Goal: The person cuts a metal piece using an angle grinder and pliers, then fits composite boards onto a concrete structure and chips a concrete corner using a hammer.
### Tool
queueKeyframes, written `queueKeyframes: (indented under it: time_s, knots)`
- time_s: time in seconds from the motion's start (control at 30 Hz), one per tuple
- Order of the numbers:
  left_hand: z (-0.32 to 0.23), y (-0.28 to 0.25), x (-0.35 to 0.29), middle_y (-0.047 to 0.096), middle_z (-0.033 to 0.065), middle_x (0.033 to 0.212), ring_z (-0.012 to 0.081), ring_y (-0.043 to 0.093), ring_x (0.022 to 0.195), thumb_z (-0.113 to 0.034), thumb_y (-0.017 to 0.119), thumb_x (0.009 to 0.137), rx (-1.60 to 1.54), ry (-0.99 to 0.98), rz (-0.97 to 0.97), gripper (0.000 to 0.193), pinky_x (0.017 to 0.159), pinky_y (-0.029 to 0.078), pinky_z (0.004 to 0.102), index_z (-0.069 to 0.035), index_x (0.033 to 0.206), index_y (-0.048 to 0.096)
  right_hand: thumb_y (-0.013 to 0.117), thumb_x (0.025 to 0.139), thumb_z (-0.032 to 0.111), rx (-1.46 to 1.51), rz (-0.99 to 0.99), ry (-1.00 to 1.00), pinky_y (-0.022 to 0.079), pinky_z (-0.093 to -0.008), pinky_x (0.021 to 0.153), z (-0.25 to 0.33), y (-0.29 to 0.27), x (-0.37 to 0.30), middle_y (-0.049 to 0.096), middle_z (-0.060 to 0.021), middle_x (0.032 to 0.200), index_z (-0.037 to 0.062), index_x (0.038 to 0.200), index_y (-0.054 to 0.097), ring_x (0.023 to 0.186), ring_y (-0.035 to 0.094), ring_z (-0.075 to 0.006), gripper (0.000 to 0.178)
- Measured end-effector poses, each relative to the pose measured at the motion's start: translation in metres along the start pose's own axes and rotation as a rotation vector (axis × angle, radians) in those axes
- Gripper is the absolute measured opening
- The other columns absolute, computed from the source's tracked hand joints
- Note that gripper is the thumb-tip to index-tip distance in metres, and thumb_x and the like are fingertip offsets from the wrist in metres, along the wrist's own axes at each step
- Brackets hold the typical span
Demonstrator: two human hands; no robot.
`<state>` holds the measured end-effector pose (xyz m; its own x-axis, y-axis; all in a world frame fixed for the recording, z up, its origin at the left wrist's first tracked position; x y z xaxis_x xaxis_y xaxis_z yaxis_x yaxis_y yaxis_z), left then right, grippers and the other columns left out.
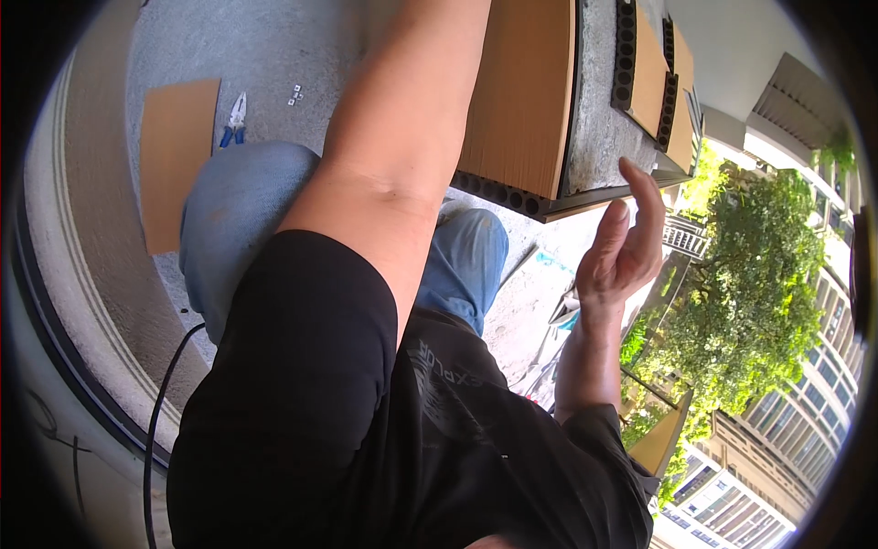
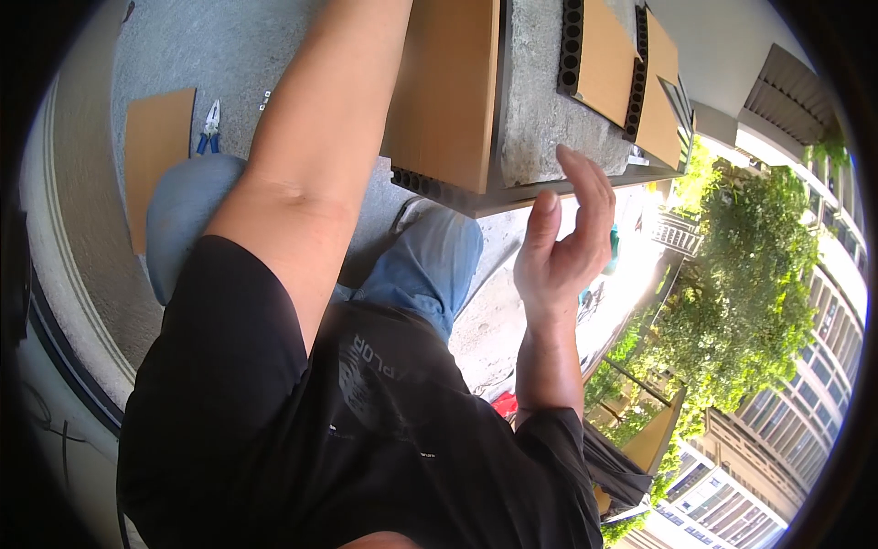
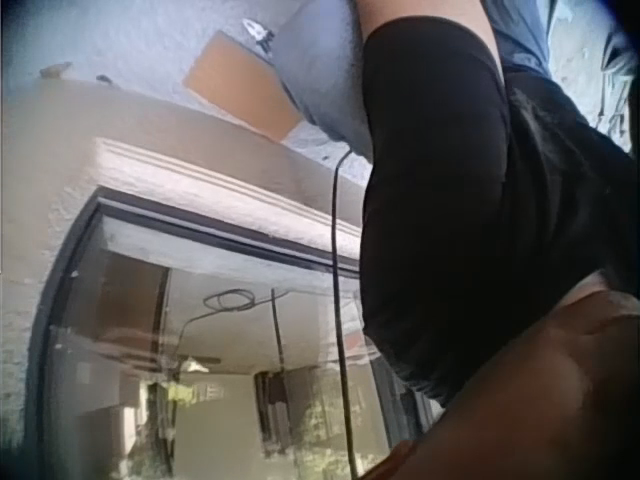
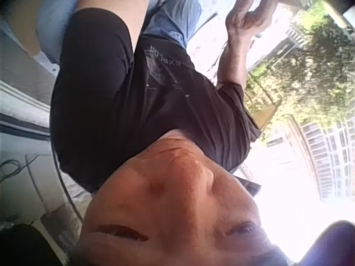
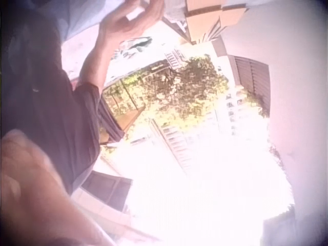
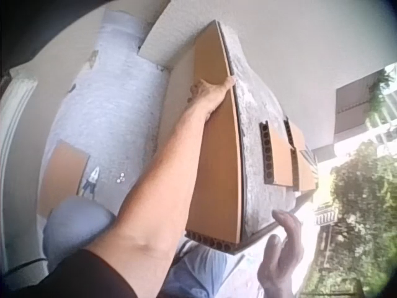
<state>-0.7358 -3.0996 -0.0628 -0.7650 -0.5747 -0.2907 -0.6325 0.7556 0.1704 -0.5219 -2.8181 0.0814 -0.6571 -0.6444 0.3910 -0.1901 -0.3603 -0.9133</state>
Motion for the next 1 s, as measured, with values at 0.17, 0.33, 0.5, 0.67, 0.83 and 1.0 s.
queueKeyframes:
  time_s: [0.17, 0.33, 0.5, 0.67, 0.83, 1.0]
  knots:
    - [-0.007, 0.003, -0.002, 0.022, 0.0277, 0.168, 0.0527, 0.027, 0.151, -0.080, 0.069, 0.078, 0.044, 0.002, 0.075, 0.129, 0.123, 0.029, 0.0584, 0.006, 0.161, 0.021, 0.059, 0.106, 0.013, 0.071, 0.125, 0.010, 0.049, -0.0403, 0.106, -0.004, 0.012, 0.069, 0.067, -0.0185, 0.133, -0.0006, 0.130, 0.066, 0.125, 0.064, -0.0313, 0.029]
    - [-0.002, -0.006, 0.001, 0.026, 0.0271, 0.165, 0.0503, 0.036, 0.145, -0.080, 0.079, 0.067, -0.009, 0.004, -0.019, 0.136, 0.117, 0.036, 0.0563, 0.002, 0.160, 0.024, 0.065, 0.096, 0.009, -0.055, 0.313, 0.017, 0.052, -0.0432, 0.103, 0.013, 0.032, 0.091, 0.069, -0.0194, 0.128, 0.0014, 0.126, 0.068, 0.121, 0.066, -0.0357, 0.031]
    - [-0.001, -0.002, 0.002, 0.012, 0.0239, 0.171, 0.0511, 0.025, 0.151, -0.079, 0.074, 0.073, 0.024, -0.030, 0.087, 0.125, 0.119, 0.028, 0.0639, -0.017, 0.167, 0.019, 0.065, 0.099, 0.017, -0.027, 0.300, 0.034, 0.050, -0.0408, 0.106, 0.010, 0.039, 0.135, 0.067, -0.0196, 0.134, 0.0014, 0.132, 0.065, 0.126, 0.064, -0.0330, 0.037]
    - [-0.008, -0.009, -0.007, 0.012, 0.0235, 0.170, 0.0515, 0.027, 0.147, -0.082, 0.068, 0.076, 0.071, -0.054, 0.113, 0.114, 0.116, 0.030, 0.0648, -0.032, 0.167, 0.022, 0.064, 0.099, 0.019, 0.119, 0.275, 0.138, 0.047, -0.0429, 0.110, 0.001, 0.077, 0.194, 0.063, -0.0211, 0.141, 0.0019, 0.145, 0.054, 0.132, 0.059, -0.0377, 0.050]
    - [-0.020, -0.012, -0.011, 0.028, 0.0224, 0.162, 0.0508, 0.038, 0.141, -0.089, 0.059, 0.076, 0.064, -0.057, 0.057, 0.110, 0.112, 0.036, 0.0674, -0.029, 0.164, 0.031, 0.065, 0.098, 0.026, -0.216, 0.264, -0.102, 0.034, -0.0459, 0.121, 0.003, 0.122, 0.199, 0.040, -0.0288, 0.157, -0.0088, 0.153, 0.037, 0.146, 0.040, -0.0437, 0.071]
    - [-0.020, -0.018, -0.010, 0.034, 0.0214, 0.157, 0.0474, 0.042, 0.139, -0.087, 0.062, 0.076, 0.100, -0.081, 0.032, 0.110, 0.111, 0.040, 0.0620, -0.028, 0.163, 0.032, 0.059, 0.096, 0.015, 0.058, 0.281, 0.058, 0.035, -0.0439, 0.121, -0.010, 0.130, 0.206, 0.043, -0.0284, 0.156, -0.0068, 0.154, 0.038, 0.145, 0.043, -0.0416, 0.065]
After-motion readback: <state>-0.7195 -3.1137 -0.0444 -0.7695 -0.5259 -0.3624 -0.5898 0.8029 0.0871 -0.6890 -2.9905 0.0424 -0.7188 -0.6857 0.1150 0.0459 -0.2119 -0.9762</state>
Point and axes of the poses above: each hand's wrist, its own x-axis towards the middle knuckle, its own y-axis out of the palm, z = x × y, the point moved 2 cm from there along x, towards the middle knuckle
